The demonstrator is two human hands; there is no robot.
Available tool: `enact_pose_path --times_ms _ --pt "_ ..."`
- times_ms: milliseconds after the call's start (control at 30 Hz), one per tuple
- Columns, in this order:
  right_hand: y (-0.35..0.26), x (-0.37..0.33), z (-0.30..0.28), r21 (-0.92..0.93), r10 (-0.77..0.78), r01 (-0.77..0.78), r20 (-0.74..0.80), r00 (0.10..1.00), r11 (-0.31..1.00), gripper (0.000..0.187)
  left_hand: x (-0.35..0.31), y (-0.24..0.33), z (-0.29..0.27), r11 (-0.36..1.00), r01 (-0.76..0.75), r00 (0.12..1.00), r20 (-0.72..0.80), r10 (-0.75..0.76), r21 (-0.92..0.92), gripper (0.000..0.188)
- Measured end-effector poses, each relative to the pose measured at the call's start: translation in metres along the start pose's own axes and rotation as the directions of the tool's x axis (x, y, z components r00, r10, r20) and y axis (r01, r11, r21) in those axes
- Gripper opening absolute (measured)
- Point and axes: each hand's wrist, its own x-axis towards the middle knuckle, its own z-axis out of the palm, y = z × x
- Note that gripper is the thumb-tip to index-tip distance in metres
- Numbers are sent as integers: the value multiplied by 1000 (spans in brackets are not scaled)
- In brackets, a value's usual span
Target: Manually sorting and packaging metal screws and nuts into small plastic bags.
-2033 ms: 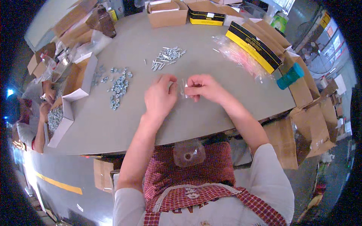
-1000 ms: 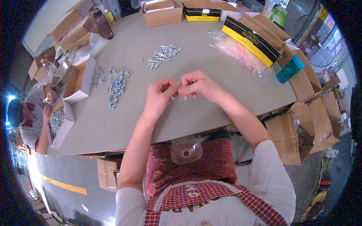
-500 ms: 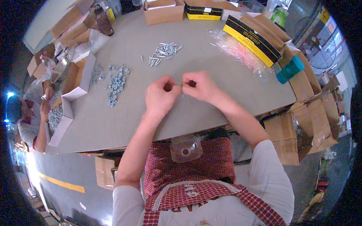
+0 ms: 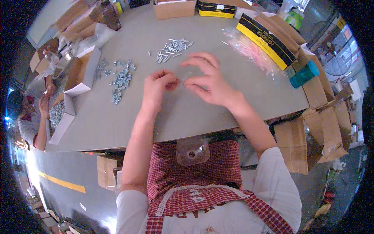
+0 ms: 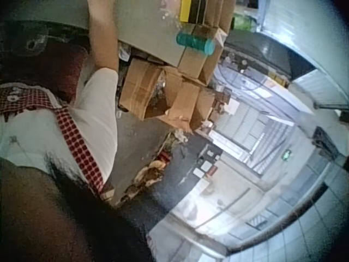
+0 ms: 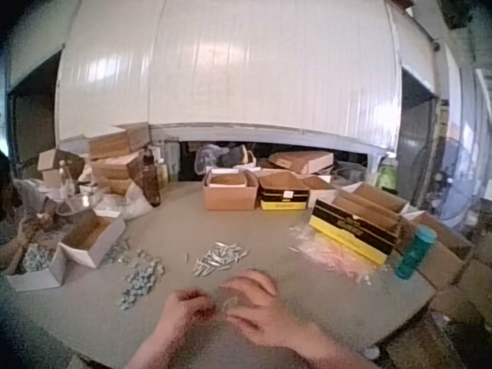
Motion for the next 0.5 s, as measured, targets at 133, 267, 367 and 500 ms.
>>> enact_pose_path --times_ms 133,267,367,500 --pt "1 -5 3 17 90 -88 -169 981 996 14 -1 -4 5 993 -89 993 -70 94 78 25" --pt "11 -14 4 -10 75 -76 -93 993 997 21 -11 14 10 945 182 982 97 -161 -270 28" --pt "2 -10 4 94 163 -172 102 981 981 32 -7 3 -10 974 6 998 -53 -19 -227 22" --pt "-2 -5 2 148 162 -216 311 936 965 44 -26 4 -25 985 -124 940 -303 156 124 18"
